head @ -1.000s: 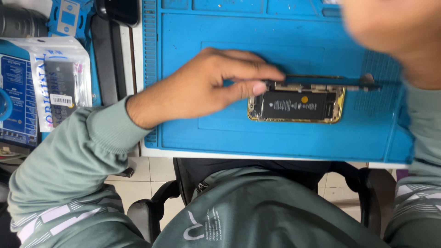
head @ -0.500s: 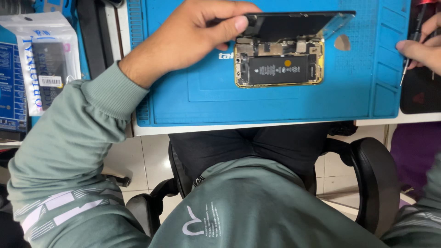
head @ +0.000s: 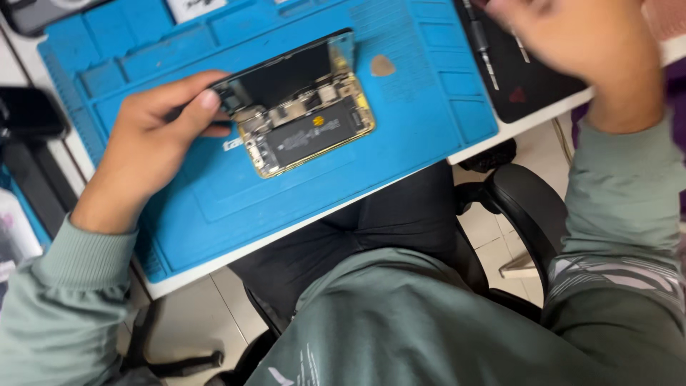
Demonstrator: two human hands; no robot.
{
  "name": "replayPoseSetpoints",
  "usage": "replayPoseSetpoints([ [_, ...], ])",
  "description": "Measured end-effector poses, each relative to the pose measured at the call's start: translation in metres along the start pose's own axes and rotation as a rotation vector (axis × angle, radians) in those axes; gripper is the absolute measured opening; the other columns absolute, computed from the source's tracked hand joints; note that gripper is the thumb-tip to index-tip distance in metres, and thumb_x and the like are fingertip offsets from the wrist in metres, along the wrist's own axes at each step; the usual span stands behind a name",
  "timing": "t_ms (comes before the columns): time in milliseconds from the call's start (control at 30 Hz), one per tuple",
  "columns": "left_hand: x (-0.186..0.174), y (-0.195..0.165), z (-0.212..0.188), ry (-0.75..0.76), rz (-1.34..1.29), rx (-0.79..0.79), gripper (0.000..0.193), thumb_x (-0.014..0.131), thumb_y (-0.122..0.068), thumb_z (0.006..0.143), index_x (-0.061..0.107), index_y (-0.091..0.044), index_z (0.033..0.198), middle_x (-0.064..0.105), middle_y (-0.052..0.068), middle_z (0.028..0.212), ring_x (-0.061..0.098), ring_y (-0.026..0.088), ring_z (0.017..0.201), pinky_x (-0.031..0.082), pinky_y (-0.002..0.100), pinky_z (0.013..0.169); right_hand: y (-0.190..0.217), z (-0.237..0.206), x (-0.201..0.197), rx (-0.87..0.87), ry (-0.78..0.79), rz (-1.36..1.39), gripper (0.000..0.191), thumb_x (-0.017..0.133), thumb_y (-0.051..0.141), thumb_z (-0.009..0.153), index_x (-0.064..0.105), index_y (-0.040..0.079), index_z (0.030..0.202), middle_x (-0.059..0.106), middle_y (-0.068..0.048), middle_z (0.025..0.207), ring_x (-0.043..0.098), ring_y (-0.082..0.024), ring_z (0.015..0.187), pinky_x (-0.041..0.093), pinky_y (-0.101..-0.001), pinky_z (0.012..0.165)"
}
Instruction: The person disassembles a smartphone on a blue work mat, using a screwdriver and tweezers to remove screws and internal components. The screen is lifted, and the motherboard is detached and set aside, leaving the battery exposed.
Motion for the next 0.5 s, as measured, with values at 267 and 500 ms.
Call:
replayPoseSetpoints([
  [267,-0.009,0.006,-0.001,-0.033,0.041,-0.025,0.037,0.058,-0.022,0.110,0.064,-0.003,0.141,0.071,0.009,0.125,0.068,0.016,0.110,0.062,0.033,0.093,-0.050,-0.060,-0.026,0.180,-0.074,0.079,0.025,0.081,0.014,0.096,0.065,-0.004,0.099,0.068,-0.020,0.088,0.070,-0.034,0.077,0.059,-0.0441,0.066],
  [500,-0.007,0.009,0.004,-0.022,-0.020,-0.061,0.038,0.059,-0.021,0.109,0.062,-0.003,0.142,0.071,0.007,0.124,0.070,0.017,0.107,0.063,0.032,0.090,-0.067,-0.078,-0.033,0.232,-0.151,0.130,0.022,0.080,0.010,0.094,0.064,-0.004,0.097,0.067,-0.021,0.092,0.070,-0.035,0.085,0.060,-0.0424,0.072],
])
Point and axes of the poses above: each hand's wrist, its own z-axis towards the middle knuckle, its own x-axis out of the palm, y = z × x, the point moved 9 cm from there along z, towards the middle knuckle
